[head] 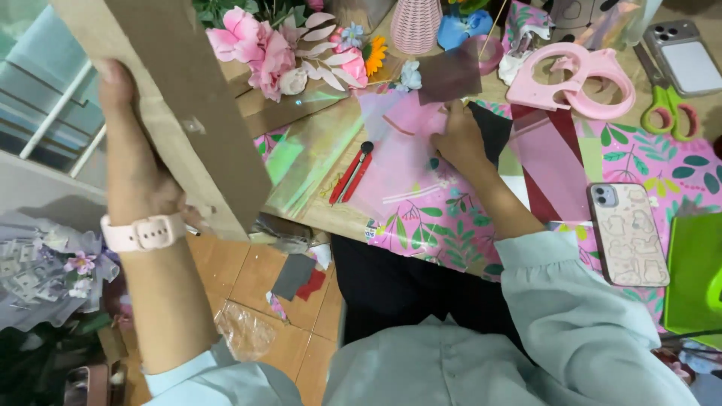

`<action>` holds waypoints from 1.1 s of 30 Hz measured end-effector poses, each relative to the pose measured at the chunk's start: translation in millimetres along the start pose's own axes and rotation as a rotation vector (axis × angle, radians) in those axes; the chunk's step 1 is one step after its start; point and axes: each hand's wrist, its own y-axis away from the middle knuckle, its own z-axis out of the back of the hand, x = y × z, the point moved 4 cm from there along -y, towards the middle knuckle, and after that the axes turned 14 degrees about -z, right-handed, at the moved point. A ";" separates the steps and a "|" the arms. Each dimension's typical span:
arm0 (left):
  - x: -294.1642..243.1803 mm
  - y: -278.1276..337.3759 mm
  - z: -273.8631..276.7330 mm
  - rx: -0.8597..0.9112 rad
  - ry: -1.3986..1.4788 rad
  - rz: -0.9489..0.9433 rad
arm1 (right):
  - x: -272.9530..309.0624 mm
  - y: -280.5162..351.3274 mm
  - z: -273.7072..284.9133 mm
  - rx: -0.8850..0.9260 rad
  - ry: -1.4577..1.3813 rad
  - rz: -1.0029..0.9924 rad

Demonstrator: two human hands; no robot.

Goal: The person wraps a bouquet of artificial flowers in translucent paper and secures it with tape. They then pick up a cardboard box and wrap it in pink paper, folding the edges and securing them with tape.

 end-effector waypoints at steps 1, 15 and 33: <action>8.9 11.0 7.8 -0.001 0.000 -0.004 | -2.2 -6.2 -4.7 -0.001 -0.001 0.004; 194.0 115.7 65.6 -0.011 0.483 0.260 | -22.5 36.1 96.5 -0.363 -0.574 -0.059; 359.2 301.4 -34.0 0.442 0.514 0.899 | -81.0 207.8 259.3 -0.511 -0.818 0.367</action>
